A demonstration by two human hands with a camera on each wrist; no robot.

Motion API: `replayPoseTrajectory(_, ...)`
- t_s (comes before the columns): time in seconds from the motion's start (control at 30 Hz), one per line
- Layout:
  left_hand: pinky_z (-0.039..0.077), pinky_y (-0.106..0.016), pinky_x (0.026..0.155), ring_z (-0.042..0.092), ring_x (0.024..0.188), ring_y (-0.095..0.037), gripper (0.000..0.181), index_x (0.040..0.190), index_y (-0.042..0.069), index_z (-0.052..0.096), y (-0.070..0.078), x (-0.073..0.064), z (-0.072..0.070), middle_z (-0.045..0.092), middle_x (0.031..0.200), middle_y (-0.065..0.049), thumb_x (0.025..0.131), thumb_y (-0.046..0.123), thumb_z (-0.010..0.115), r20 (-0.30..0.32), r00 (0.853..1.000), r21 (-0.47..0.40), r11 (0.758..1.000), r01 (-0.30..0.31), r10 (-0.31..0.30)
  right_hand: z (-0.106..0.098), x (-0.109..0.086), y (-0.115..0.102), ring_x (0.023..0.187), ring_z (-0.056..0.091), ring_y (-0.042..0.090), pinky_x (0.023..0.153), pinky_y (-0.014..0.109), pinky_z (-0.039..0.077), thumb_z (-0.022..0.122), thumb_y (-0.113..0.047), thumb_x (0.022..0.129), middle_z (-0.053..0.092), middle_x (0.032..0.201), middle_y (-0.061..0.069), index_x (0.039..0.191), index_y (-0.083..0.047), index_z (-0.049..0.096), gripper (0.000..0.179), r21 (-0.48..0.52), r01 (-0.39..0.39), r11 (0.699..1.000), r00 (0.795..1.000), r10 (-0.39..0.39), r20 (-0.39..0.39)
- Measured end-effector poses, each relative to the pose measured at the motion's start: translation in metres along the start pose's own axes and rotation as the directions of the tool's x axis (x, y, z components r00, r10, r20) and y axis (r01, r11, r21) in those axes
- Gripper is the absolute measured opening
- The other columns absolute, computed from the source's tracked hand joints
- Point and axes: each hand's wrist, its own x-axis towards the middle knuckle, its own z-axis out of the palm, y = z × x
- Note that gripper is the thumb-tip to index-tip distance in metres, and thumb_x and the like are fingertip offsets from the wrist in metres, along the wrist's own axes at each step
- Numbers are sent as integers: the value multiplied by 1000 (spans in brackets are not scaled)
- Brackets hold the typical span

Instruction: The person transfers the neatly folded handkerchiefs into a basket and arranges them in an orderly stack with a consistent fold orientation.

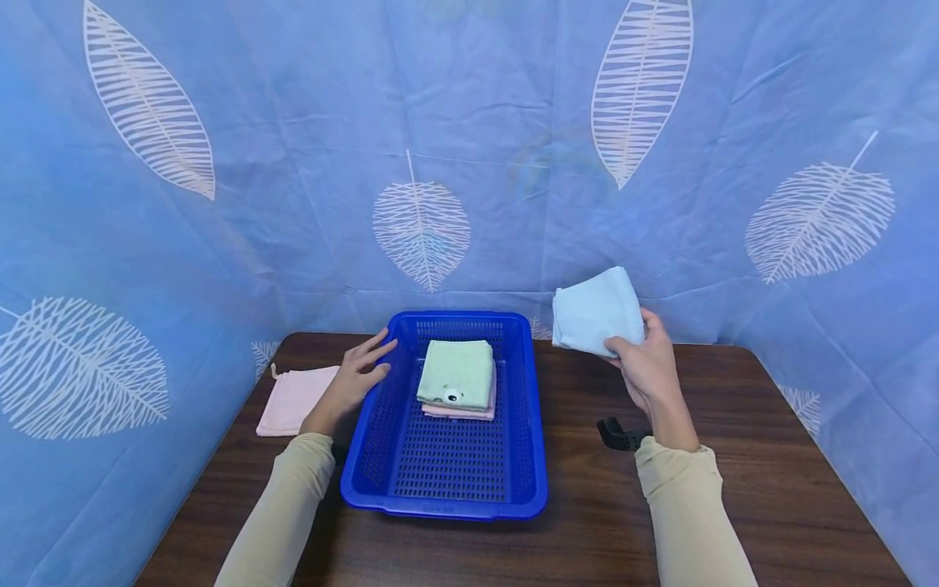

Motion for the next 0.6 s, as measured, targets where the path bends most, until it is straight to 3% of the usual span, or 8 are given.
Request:
replayPoseTrajectory(0.27, 11, -71, 123, 11, 158, -33, 48, 151, 28, 52, 1, 0, 0, 27, 170, 10, 102, 29, 56, 5, 1000, -3, 1000, 2, -2, 15, -1, -4, 110, 52, 12, 80, 18, 59, 60, -1, 97, 39, 125, -8, 162, -13, 14, 80, 23, 12, 1000, 1000, -12, 0)
replayPoseTrajectory(0.6, 13, -69, 123, 13, 157, -38, 50, 151, 23, 51, 5, -2, -3, 28, 170, 4, 101, 25, 57, 13, 1000, 16, 999, -28, 27, 36, 1, -7, 117, 49, 17, 84, 20, 57, 59, -2, 98, 38, 133, -4, 160, -15, 16, 77, 49, 0, 999, 1000, -1, 30)
